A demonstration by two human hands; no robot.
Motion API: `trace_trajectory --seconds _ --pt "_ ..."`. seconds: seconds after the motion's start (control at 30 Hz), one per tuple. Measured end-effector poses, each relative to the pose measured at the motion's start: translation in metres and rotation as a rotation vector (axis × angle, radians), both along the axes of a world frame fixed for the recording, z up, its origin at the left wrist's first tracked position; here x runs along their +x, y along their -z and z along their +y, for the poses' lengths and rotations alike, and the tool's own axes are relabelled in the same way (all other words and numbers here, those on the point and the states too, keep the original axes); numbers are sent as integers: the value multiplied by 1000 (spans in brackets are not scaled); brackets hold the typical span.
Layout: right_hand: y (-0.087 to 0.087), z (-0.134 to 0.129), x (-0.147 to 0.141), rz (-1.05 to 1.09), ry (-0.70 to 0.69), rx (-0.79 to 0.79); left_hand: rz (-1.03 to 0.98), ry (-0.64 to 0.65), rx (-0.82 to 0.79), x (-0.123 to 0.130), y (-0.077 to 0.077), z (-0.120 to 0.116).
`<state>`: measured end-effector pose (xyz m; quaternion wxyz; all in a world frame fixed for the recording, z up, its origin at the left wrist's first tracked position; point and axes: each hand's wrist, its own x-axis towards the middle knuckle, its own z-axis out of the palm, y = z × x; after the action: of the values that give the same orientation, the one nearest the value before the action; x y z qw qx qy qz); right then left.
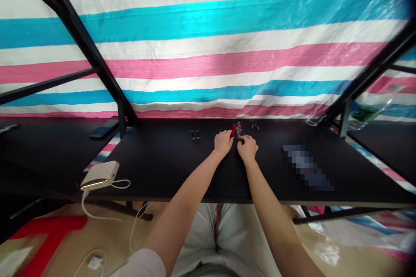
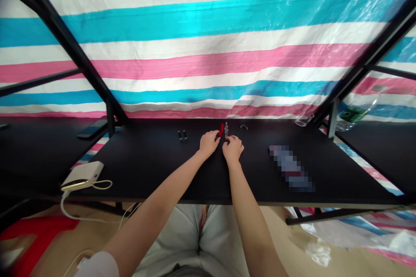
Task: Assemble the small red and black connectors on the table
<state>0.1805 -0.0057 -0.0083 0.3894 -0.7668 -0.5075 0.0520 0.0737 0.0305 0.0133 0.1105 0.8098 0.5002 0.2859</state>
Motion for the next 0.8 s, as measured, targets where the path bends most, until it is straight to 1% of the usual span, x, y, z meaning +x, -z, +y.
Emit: trace_trajectory --seconds 0.1,0.2,0.3,0.43,0.53,0.67,0.8 --pt "2 1 -1 0 -28 -29 -123 -78 -74 -1 2 1" --pt "4 2 -2 -13 -42 -63 -260 -134 -138 -6 7 -1" --pt "5 2 -3 -43 -50 -91 -375 -159 -150 -17 11 -6" --pt "6 2 -4 -88 -68 -117 -529 -205 -201 -34 12 -17" --pt "7 1 -4 -113 -81 -119 -654 -215 -226 -46 12 -26" --pt "9 1 -4 -148 -108 -90 -793 -230 -197 -58 17 -36" --pt "11 0 -4 -173 -120 -71 -862 -195 -171 -62 21 -39"
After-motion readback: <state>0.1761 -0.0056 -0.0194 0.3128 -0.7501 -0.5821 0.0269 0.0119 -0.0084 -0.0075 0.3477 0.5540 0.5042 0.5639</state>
